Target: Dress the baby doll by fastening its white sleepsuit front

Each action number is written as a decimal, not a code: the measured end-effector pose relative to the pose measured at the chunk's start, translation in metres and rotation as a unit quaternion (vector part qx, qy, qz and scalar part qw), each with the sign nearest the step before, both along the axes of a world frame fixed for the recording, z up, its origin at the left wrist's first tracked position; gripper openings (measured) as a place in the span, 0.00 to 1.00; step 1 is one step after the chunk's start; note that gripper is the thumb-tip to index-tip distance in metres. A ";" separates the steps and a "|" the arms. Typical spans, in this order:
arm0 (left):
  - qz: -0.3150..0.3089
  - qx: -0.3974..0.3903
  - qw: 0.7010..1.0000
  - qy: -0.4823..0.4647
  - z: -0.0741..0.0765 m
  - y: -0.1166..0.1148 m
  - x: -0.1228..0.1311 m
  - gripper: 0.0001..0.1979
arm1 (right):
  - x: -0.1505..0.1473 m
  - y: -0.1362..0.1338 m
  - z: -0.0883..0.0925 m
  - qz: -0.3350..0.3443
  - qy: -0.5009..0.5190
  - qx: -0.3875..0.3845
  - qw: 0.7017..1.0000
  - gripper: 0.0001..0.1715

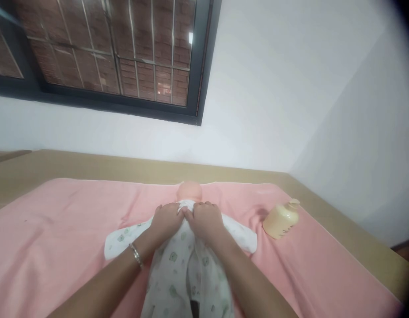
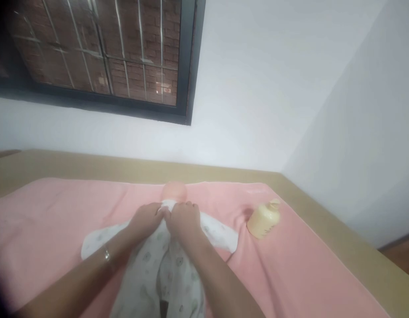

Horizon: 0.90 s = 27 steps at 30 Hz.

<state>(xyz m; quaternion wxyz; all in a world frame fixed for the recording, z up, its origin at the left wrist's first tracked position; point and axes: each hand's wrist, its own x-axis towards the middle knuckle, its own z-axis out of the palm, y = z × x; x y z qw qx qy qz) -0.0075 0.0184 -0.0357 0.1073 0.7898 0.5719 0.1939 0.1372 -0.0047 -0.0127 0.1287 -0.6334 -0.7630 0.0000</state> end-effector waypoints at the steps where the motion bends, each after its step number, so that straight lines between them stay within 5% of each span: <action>1: -0.002 0.011 1.000 0.007 0.001 0.000 0.001 0.19 | 0.000 0.002 -0.002 -0.009 -0.002 0.001 1.000 0.35; 7: -0.019 0.066 0.997 -0.036 0.002 -0.002 0.002 0.16 | 0.020 0.015 -0.005 -0.015 0.059 -0.112 0.992 0.41; 14: -0.026 -0.005 0.998 -0.057 0.001 -0.003 -0.003 0.21 | 0.007 -0.003 0.009 0.017 0.010 -0.022 1.000 0.37; 22: -0.050 0.019 0.998 -0.034 0.003 0.000 -0.003 0.20 | 0.028 0.022 -0.006 -0.011 0.102 -0.139 0.985 0.42; 27: -0.017 -0.053 0.998 -0.040 0.010 -0.004 -0.003 0.23 | 0.016 0.008 0.001 -0.002 0.058 -0.058 0.997 0.38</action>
